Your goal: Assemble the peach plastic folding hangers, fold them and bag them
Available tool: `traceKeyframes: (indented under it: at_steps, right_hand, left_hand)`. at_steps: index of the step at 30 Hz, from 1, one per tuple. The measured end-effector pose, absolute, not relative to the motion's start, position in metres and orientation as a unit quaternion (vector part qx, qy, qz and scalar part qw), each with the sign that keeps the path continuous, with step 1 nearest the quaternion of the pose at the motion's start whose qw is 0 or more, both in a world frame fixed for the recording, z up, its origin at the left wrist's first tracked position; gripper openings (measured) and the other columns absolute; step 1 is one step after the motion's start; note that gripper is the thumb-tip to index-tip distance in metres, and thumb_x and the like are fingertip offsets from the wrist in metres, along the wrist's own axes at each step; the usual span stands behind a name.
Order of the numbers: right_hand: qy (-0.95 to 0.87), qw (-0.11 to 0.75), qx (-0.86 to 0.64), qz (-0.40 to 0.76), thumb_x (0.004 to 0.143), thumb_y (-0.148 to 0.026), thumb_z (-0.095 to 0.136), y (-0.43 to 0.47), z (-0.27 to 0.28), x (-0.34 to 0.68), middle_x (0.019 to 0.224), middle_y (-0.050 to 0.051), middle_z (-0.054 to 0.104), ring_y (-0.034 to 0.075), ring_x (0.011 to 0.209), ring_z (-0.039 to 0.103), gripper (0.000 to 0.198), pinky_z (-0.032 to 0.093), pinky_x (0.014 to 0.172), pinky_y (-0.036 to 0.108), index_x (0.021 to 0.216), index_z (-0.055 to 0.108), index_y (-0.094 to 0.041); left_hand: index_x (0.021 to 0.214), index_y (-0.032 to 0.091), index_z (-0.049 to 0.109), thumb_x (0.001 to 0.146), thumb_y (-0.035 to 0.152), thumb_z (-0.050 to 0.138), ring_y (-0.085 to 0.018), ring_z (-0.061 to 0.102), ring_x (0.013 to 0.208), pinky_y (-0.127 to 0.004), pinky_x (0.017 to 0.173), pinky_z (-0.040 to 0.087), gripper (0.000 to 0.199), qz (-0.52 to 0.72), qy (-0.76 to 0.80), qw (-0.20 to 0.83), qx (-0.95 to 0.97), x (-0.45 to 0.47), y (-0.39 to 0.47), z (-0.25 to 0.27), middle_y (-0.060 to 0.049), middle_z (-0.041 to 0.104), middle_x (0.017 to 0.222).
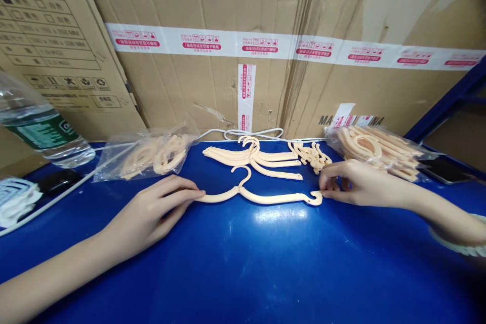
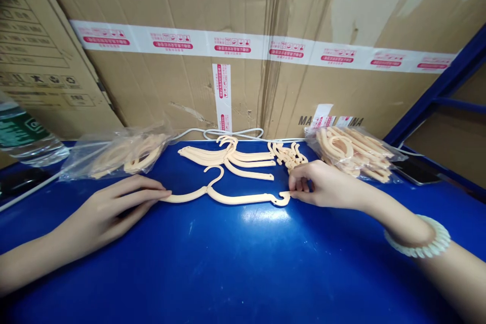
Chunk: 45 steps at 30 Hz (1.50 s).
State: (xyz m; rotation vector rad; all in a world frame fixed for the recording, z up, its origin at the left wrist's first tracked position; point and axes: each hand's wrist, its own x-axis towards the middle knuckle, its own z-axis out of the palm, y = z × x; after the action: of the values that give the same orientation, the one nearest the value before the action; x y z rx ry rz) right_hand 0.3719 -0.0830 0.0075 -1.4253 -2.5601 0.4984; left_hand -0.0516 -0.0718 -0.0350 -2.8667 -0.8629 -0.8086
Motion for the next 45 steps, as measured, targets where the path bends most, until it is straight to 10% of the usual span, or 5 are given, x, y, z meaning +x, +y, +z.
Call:
traceKeyframes:
  at_steps: [18, 45]
  right_hand:
    - [-0.653, 0.425, -0.624, 0.059, 0.071, -0.056, 0.064, -0.071, 0.017, 0.383, 0.076, 0.009, 0.069, 0.02, 0.064, 0.059, 0.042, 0.046, 0.057, 0.03, 0.071, 0.069, -0.015]
    - [-0.794, 0.325, -0.515, 0.008, 0.089, -0.038, 0.057, -0.074, -0.013, 0.365, 0.089, 0.01, 0.071, 0.027, 0.085, 0.064, 0.024, 0.052, 0.075, 0.042, 0.091, 0.072, -0.02]
  left_hand:
    - [0.113, 0.024, 0.061, 0.095, 0.019, 0.05, -0.019, 0.06, 0.101, -0.032, 0.09, 0.048, 0.023, -0.275, -0.311, 0.043, -0.909, -0.052, -0.075, -0.034, -0.004, 0.063, 0.111]
    - [0.112, 0.024, 0.061, 0.095, 0.013, 0.047, -0.019, 0.057, 0.104, -0.036, 0.093, 0.043, 0.024, -0.289, -0.316, 0.042, -0.903, -0.048, -0.08, -0.03, -0.004, 0.062, 0.112]
